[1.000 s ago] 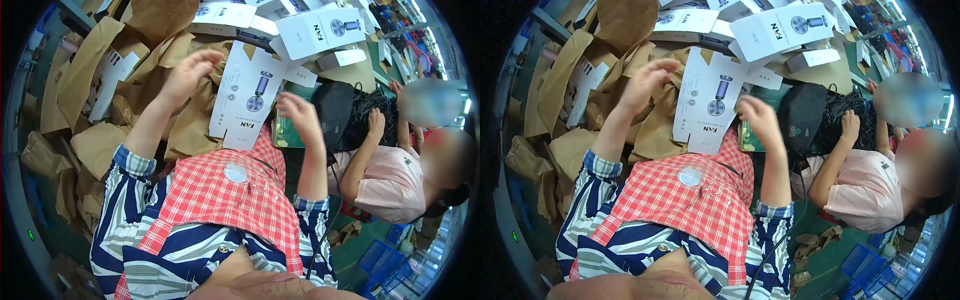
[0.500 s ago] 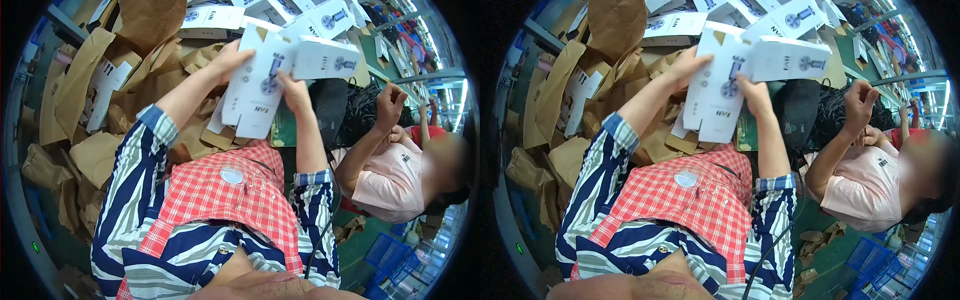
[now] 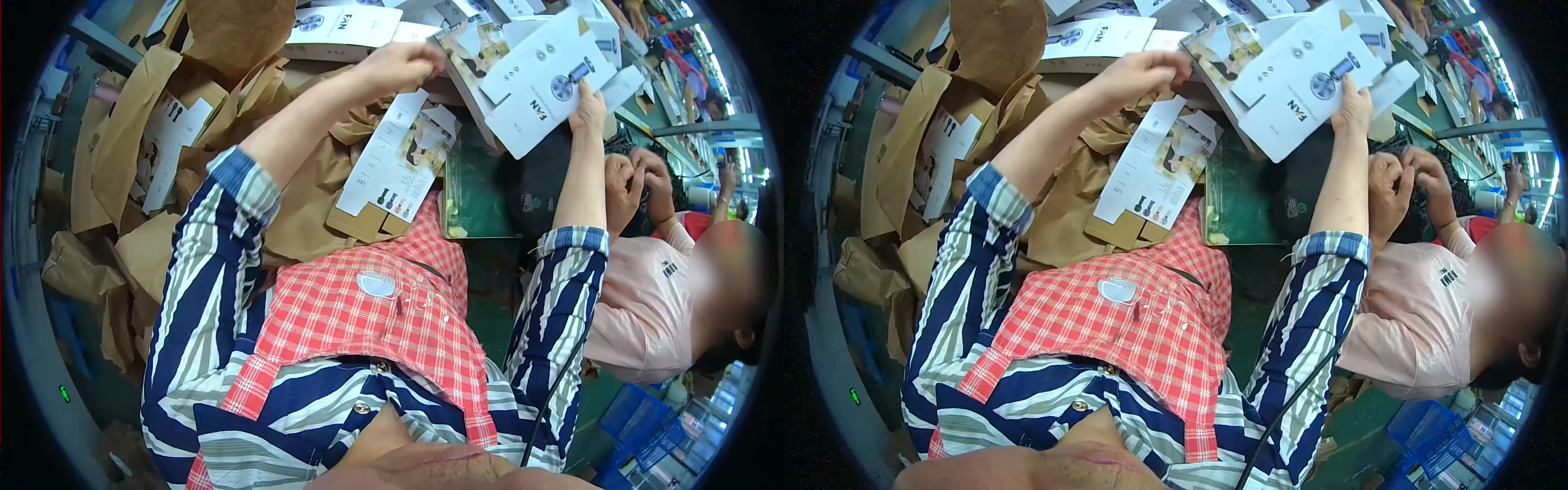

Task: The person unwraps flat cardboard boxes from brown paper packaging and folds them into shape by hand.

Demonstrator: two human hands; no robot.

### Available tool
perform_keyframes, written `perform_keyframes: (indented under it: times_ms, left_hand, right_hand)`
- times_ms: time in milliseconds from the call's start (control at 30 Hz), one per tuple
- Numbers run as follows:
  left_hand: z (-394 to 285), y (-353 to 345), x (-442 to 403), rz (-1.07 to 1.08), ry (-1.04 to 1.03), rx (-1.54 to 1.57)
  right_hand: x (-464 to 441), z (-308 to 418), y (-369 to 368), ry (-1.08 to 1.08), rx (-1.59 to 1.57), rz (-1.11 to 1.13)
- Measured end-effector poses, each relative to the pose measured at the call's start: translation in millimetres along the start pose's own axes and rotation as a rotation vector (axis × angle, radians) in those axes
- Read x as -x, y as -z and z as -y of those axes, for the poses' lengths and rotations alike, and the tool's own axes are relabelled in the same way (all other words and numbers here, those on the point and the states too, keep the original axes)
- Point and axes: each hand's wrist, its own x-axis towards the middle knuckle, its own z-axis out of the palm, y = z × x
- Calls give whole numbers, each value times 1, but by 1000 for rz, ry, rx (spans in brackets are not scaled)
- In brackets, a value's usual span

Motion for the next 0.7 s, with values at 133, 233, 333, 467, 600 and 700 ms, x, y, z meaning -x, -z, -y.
perform_keyframes:
  times_ms: [133, 233, 333, 467, 600, 700]
  left_hand:
    - [37, -10, 38, -84, 138, -151]
    - [58, -15, 45, -138, 135, 27]
    - [27, -21, 64, -146, 34, 398]
    - [-7, -32, 92, -136, -192, 614]
    - [-25, -19, 119, -263, -66, 439]
    - [-43, -9, 147, -199, -94, 360]
  right_hand:
    - [2, 14, 8, -37, 4, -81]
    - [54, 45, -24, 68, -142, 2]
    - [144, 77, -79, 70, -146, 146]
    - [251, 40, -119, -18, 414, 277]
    - [303, 17, -134, -12, 291, 490]
    - [313, 70, -150, 118, 619, 791]
